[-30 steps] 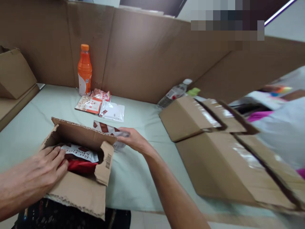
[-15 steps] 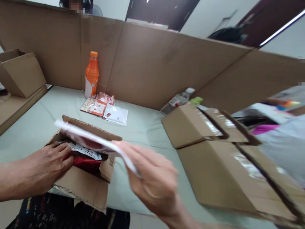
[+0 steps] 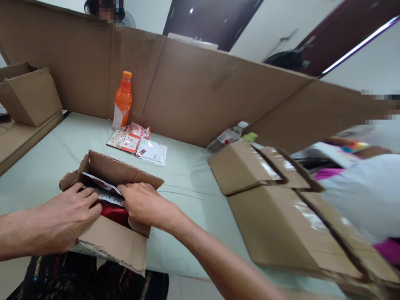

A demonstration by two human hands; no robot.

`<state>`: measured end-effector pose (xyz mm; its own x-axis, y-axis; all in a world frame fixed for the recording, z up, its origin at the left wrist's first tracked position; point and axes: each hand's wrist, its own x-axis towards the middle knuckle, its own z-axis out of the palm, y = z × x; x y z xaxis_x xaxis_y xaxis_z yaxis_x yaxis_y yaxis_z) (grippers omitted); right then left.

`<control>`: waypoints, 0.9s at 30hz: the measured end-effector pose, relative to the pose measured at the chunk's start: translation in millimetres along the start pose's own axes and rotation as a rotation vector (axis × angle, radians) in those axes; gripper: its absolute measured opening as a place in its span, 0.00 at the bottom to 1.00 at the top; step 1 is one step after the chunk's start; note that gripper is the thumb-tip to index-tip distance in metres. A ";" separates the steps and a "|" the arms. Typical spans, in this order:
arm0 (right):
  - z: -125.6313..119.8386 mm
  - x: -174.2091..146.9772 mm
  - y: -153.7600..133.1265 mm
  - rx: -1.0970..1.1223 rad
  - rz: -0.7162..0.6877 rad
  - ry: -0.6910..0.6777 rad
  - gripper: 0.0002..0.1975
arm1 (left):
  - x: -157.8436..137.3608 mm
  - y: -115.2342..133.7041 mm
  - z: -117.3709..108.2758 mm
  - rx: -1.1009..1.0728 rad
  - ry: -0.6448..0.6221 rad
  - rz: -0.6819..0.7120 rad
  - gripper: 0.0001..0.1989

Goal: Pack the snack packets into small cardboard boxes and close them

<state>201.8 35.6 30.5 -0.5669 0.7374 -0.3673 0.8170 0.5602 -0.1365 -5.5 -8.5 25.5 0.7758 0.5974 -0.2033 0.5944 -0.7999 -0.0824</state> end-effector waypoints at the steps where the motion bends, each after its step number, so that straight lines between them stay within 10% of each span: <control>1: -2.6 -1.0 -0.5 0.026 -0.006 0.062 0.19 | 0.1 -0.3 1.0 0.001 -0.001 0.007 0.10; 10: 5.8 45.4 -5.6 0.031 -0.254 0.008 0.19 | -2.4 0.1 2.5 -0.034 0.041 0.017 0.12; 14: 8.7 12.9 9.5 0.200 -0.302 0.393 0.18 | -36.0 -7.3 -3.1 -0.150 0.342 0.084 0.19; 19: 20.4 -51.8 29.5 0.332 -0.204 1.006 0.11 | -73.4 -32.4 18.5 -0.306 0.509 -0.230 0.35; 27: 63.4 -51.3 36.2 0.274 -0.275 0.817 0.09 | -49.5 -41.7 57.5 -0.546 0.586 -0.260 0.31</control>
<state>267.1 -5.8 -13.9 -0.5586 0.6874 0.4641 0.5784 0.7239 -0.3760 -80.9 -8.0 -17.1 0.4949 0.8122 0.3088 0.6715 -0.5831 0.4572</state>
